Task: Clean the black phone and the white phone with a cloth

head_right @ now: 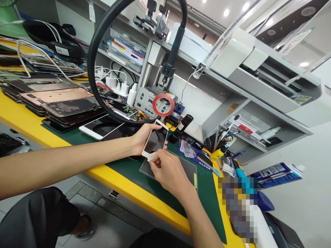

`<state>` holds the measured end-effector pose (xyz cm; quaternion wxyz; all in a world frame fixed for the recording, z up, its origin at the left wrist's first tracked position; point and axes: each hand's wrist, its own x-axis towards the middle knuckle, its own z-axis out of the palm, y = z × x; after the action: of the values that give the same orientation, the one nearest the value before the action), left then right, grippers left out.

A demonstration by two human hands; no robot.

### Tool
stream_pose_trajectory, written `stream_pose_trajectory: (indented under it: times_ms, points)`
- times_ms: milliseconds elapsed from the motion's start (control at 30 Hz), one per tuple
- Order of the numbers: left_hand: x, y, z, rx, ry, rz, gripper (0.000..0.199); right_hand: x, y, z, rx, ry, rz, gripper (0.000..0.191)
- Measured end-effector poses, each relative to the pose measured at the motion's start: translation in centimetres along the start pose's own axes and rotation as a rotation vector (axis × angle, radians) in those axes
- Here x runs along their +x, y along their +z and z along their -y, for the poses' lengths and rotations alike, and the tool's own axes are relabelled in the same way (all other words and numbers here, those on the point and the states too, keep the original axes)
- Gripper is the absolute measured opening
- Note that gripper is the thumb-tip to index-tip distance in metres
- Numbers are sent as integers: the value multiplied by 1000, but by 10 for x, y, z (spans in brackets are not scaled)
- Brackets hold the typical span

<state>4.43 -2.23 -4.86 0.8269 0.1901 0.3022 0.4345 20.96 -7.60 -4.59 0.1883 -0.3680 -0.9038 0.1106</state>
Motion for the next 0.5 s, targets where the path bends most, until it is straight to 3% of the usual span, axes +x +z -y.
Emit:
stream_pose_trajectory:
  times_ms: [233, 500]
  points:
    - [-2, 1, -2, 44, 15, -41, 30, 0, -5, -3, 65, 63, 28, 19]
    - [-6, 5, 3, 39, -15, 10, 28, 2, 7, 12, 164, 18, -89, 15]
